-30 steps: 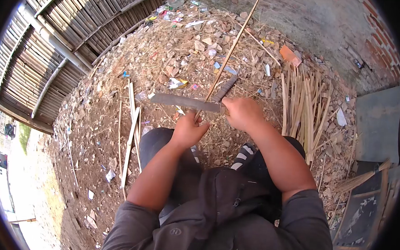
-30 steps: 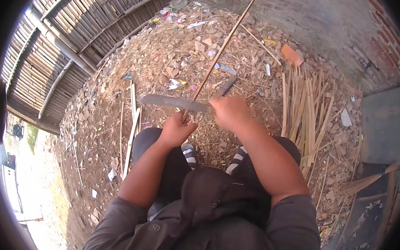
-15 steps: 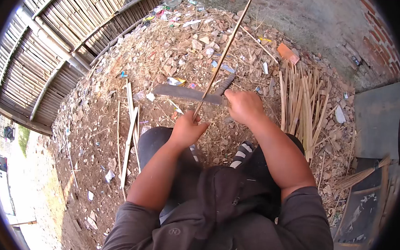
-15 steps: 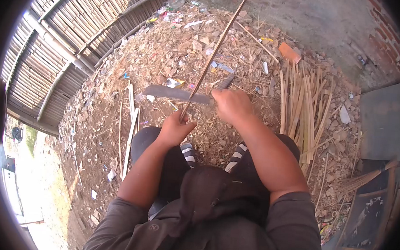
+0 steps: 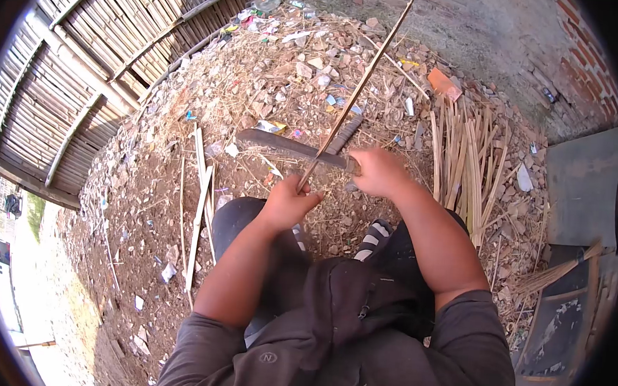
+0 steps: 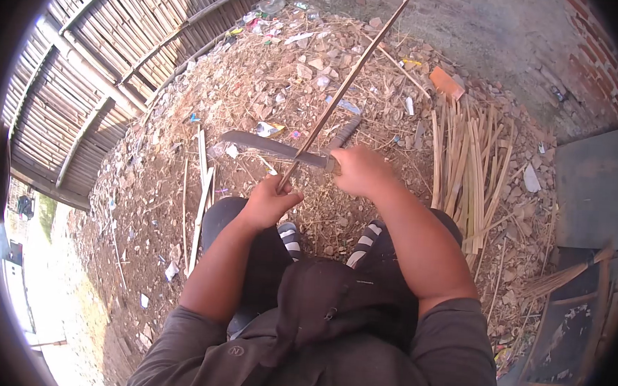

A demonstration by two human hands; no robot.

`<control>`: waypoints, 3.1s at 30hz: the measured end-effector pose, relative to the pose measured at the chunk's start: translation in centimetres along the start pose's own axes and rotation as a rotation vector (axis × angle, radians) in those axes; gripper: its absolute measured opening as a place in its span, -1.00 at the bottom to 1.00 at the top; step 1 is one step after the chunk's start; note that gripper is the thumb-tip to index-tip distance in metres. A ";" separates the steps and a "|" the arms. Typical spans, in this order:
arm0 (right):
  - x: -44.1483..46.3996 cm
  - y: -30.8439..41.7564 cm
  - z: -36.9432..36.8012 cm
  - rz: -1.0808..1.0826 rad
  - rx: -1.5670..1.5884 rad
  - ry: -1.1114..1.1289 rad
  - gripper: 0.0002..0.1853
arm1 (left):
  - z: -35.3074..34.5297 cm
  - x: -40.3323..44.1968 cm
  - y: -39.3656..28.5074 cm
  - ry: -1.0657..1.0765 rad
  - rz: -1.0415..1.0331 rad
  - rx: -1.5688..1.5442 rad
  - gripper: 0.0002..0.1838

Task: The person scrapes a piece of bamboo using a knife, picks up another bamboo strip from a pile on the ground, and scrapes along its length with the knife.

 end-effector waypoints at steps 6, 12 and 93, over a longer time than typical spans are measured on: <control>0.0 0.8 0.2 0.056 -0.187 -0.071 -0.82 | -0.2 0.2 0.4 0.050 0.030 0.013 -0.57; 1.1 -1.5 0.3 0.024 -0.213 -0.217 -0.85 | 0.0 0.0 0.3 0.068 0.005 -0.020 -0.57; -0.4 0.1 1.7 -0.126 -0.037 0.032 -0.80 | 6.8 -5.8 0.7 0.178 -0.001 0.105 -0.56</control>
Point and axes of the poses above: each hand's wrist, its own x-axis towards the middle knuckle, its own z-axis out of the back of the hand, y = z × x, the point moved 1 cm from there along x, towards the middle knuckle
